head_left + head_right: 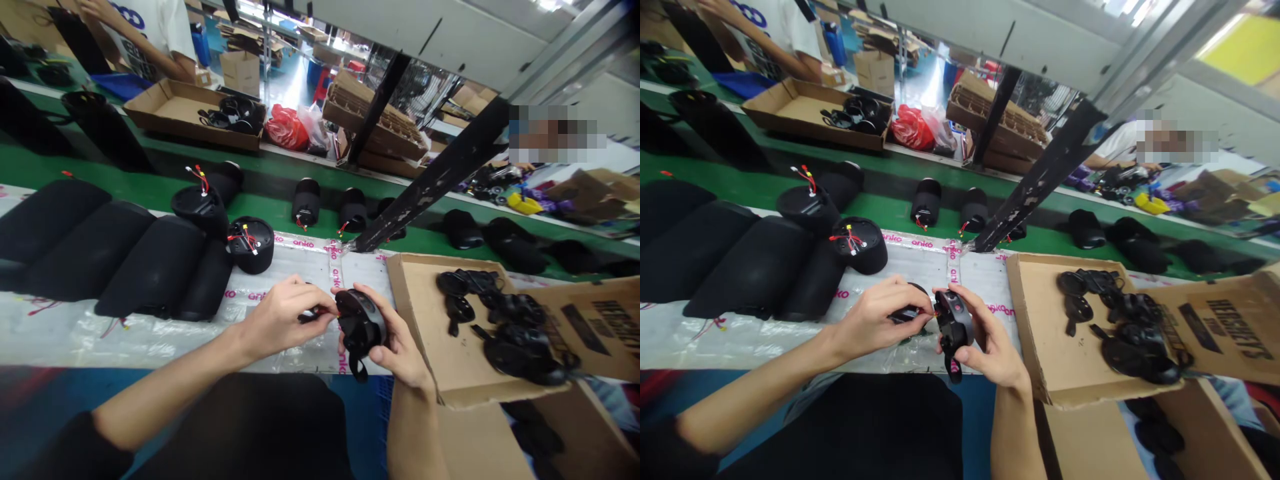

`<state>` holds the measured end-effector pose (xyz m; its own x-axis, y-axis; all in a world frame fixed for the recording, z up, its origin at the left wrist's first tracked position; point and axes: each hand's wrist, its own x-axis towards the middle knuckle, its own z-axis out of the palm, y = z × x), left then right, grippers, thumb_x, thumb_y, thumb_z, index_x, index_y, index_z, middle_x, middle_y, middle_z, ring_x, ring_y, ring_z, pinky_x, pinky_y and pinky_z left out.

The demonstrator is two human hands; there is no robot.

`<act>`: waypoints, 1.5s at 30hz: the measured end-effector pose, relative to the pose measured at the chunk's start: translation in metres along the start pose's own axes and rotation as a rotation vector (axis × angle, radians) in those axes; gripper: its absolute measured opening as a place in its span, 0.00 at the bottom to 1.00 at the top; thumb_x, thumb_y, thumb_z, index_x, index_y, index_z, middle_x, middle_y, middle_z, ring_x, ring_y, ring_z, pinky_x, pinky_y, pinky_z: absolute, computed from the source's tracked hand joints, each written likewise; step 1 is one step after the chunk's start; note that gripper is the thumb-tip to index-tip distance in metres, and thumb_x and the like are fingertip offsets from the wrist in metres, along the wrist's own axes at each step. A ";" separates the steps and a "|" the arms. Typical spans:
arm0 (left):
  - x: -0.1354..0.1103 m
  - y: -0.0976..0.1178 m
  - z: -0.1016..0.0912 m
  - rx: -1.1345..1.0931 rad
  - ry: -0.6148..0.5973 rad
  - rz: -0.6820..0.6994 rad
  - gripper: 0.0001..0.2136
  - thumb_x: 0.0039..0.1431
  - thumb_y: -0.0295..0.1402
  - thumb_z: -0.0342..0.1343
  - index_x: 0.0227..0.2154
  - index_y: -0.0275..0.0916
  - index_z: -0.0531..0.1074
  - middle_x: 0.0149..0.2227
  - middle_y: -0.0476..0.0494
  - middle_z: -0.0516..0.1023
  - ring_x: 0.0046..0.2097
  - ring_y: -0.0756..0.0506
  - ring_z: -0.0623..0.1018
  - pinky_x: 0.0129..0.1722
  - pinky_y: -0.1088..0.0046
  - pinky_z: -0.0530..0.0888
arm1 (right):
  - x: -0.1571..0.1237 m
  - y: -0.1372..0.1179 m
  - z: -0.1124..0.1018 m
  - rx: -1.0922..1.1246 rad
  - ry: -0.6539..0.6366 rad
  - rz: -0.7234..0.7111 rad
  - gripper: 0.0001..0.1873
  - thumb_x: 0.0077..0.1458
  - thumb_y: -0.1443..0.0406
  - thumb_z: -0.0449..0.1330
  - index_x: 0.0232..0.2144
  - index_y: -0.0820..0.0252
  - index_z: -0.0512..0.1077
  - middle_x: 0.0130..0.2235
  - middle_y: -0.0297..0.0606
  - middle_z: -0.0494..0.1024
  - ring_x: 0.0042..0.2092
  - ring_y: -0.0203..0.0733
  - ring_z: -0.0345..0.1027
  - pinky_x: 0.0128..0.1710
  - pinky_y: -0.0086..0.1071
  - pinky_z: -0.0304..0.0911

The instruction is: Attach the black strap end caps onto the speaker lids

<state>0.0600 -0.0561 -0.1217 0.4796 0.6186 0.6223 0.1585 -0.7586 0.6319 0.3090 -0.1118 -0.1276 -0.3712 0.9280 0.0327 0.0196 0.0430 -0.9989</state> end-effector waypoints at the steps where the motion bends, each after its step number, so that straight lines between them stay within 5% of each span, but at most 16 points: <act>1: -0.001 0.000 0.002 0.021 0.027 0.009 0.04 0.69 0.25 0.61 0.42 0.41 0.77 0.37 0.49 0.88 0.36 0.48 0.85 0.41 0.67 0.74 | -0.001 0.001 0.001 -0.007 0.015 0.001 0.47 0.57 0.42 0.73 0.73 0.39 0.63 0.74 0.47 0.69 0.48 0.60 0.87 0.37 0.47 0.86; 6: -0.004 0.004 0.006 0.120 0.101 -0.051 0.04 0.70 0.25 0.60 0.40 0.41 0.75 0.36 0.51 0.86 0.36 0.47 0.84 0.48 0.64 0.72 | 0.001 0.005 0.007 -0.008 -0.006 -0.074 0.42 0.60 0.47 0.73 0.71 0.35 0.61 0.78 0.43 0.62 0.58 0.60 0.83 0.41 0.47 0.86; 10: -0.004 0.001 0.002 0.087 0.007 0.024 0.03 0.72 0.26 0.62 0.43 0.40 0.76 0.40 0.49 0.87 0.41 0.47 0.85 0.49 0.65 0.71 | 0.001 0.001 0.016 -0.004 0.124 -0.061 0.46 0.54 0.45 0.77 0.70 0.37 0.65 0.70 0.44 0.75 0.59 0.60 0.82 0.48 0.49 0.85; 13: -0.005 -0.002 0.001 0.113 0.017 0.076 0.01 0.74 0.29 0.61 0.44 0.40 0.77 0.40 0.48 0.88 0.41 0.46 0.86 0.51 0.64 0.70 | 0.001 -0.004 0.023 0.000 0.243 -0.053 0.49 0.48 0.39 0.77 0.68 0.43 0.71 0.63 0.46 0.80 0.52 0.60 0.84 0.48 0.48 0.85; 17: -0.009 -0.002 0.003 0.108 0.119 0.011 0.04 0.71 0.33 0.67 0.41 0.41 0.78 0.39 0.49 0.89 0.41 0.46 0.87 0.55 0.62 0.68 | 0.004 -0.002 0.025 0.150 0.155 -0.021 0.49 0.50 0.39 0.76 0.69 0.42 0.70 0.62 0.46 0.81 0.39 0.52 0.85 0.37 0.45 0.85; 22: -0.016 -0.002 0.000 0.117 0.072 0.055 0.04 0.69 0.26 0.66 0.43 0.41 0.80 0.46 0.45 0.88 0.54 0.41 0.85 0.60 0.58 0.70 | 0.000 -0.001 0.026 0.126 0.158 -0.021 0.51 0.48 0.48 0.81 0.71 0.39 0.68 0.69 0.45 0.74 0.44 0.50 0.85 0.43 0.43 0.85; 25: -0.022 -0.005 -0.001 0.007 0.060 -0.071 0.06 0.69 0.24 0.62 0.44 0.41 0.80 0.56 0.38 0.82 0.57 0.41 0.83 0.58 0.63 0.75 | -0.005 -0.007 0.034 0.044 0.077 0.014 0.50 0.57 0.56 0.78 0.75 0.37 0.61 0.73 0.44 0.69 0.49 0.50 0.85 0.51 0.46 0.84; 28: -0.029 -0.010 0.000 -0.222 0.123 -0.240 0.07 0.70 0.26 0.60 0.47 0.43 0.77 0.56 0.39 0.80 0.58 0.42 0.81 0.59 0.65 0.76 | -0.001 -0.014 0.048 -0.211 0.183 -0.012 0.46 0.61 0.58 0.75 0.75 0.37 0.61 0.70 0.45 0.71 0.46 0.48 0.84 0.47 0.46 0.85; 30: -0.034 -0.014 0.000 -0.489 0.209 -0.353 0.08 0.73 0.30 0.56 0.51 0.44 0.75 0.59 0.40 0.79 0.63 0.40 0.79 0.64 0.62 0.74 | 0.008 -0.018 0.057 -0.450 0.260 -0.070 0.48 0.56 0.55 0.78 0.73 0.39 0.63 0.65 0.46 0.74 0.46 0.50 0.82 0.47 0.49 0.85; 33: -0.039 -0.020 -0.002 -0.761 0.262 -0.483 0.13 0.77 0.39 0.52 0.57 0.44 0.74 0.66 0.39 0.76 0.71 0.38 0.73 0.72 0.58 0.68 | 0.027 -0.019 0.064 -0.686 0.252 -0.139 0.51 0.48 0.49 0.81 0.70 0.43 0.67 0.64 0.47 0.72 0.60 0.61 0.75 0.59 0.58 0.79; 38: -0.048 -0.022 0.000 -0.675 0.177 -0.522 0.21 0.77 0.45 0.54 0.65 0.42 0.72 0.68 0.36 0.76 0.70 0.36 0.74 0.73 0.58 0.67 | 0.035 -0.008 0.058 -0.625 0.211 -0.143 0.50 0.48 0.47 0.81 0.69 0.42 0.69 0.63 0.45 0.69 0.67 0.59 0.70 0.67 0.55 0.72; 42: -0.055 -0.023 0.003 -0.725 0.288 -0.680 0.19 0.79 0.46 0.49 0.55 0.39 0.80 0.62 0.36 0.82 0.67 0.37 0.78 0.71 0.59 0.68 | 0.021 0.017 0.054 -0.484 0.259 -0.255 0.50 0.50 0.46 0.80 0.71 0.40 0.67 0.65 0.44 0.71 0.69 0.59 0.68 0.70 0.54 0.68; 45: -0.052 -0.025 -0.002 -0.749 0.238 -0.745 0.14 0.75 0.44 0.59 0.48 0.39 0.82 0.58 0.36 0.85 0.63 0.37 0.80 0.68 0.59 0.70 | 0.015 0.034 0.056 -0.418 0.309 -0.297 0.50 0.52 0.45 0.78 0.72 0.41 0.66 0.67 0.44 0.71 0.70 0.59 0.67 0.71 0.54 0.66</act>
<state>0.0295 -0.0693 -0.1693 0.2886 0.9574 -0.0121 -0.2653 0.0921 0.9598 0.2523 -0.1175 -0.1630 -0.1308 0.9158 0.3797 0.3432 0.4011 -0.8493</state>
